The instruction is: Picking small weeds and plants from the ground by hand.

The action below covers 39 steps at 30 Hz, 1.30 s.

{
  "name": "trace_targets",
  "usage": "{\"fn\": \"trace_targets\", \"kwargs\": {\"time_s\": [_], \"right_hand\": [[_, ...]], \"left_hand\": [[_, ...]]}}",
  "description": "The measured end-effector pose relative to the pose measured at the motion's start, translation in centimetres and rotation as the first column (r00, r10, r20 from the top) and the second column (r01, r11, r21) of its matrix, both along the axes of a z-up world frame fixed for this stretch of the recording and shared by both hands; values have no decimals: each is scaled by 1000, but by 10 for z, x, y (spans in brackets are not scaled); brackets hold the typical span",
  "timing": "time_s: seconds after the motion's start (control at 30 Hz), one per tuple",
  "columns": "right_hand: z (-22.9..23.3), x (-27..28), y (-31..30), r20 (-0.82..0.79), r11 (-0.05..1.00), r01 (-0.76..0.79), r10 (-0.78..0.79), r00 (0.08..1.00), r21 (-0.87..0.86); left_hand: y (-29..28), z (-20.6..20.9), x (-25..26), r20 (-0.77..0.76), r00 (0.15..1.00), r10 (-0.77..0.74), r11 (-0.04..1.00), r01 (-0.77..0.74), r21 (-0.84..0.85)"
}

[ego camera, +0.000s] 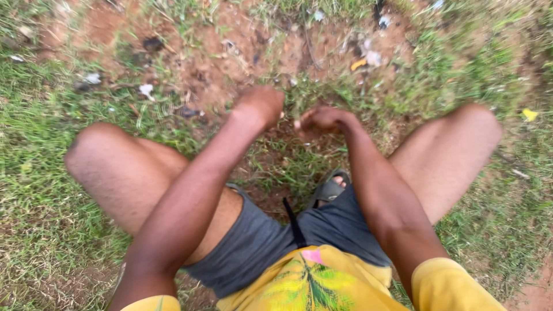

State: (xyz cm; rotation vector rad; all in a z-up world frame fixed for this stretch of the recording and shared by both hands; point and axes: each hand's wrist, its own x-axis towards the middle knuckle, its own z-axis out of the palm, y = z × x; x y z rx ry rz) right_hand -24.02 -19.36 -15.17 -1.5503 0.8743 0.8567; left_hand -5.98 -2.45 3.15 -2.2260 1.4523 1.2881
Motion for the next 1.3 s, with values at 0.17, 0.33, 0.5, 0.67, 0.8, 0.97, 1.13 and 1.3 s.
{"fn": "trace_targets", "kwargs": {"time_s": [0.17,0.33,0.5,0.67,0.8,0.97,1.13,1.3], "right_hand": [[-15,-7,17,-260,755,-332,218,941,-566],[-74,-27,14,-30,710,-107,120,992,-696],[-63,-18,31,208,720,61,118,971,-691],[-33,-9,49,176,644,-49,281,944,-764],[-16,5,57,157,670,-72,274,949,-739],[-50,4,48,154,647,-110,338,928,-755],[-82,0,38,154,576,-140,432,889,-805],[-66,9,36,111,559,-196,468,877,-805]], "left_hand": [[-10,-27,-7,23,999,-33,996,35,-81],[-6,-20,-5,23,998,-51,994,53,-94],[-4,-5,-1,-25,1000,10,1000,-10,9],[1,-17,1,-6,1000,-4,1000,4,-14],[4,-28,3,15,1000,-14,999,15,-35],[11,-20,6,4,1000,7,1000,-7,-30],[15,-22,9,8,1000,23,998,-23,-62],[16,-14,12,-3,1000,31,998,-31,-54]]}}
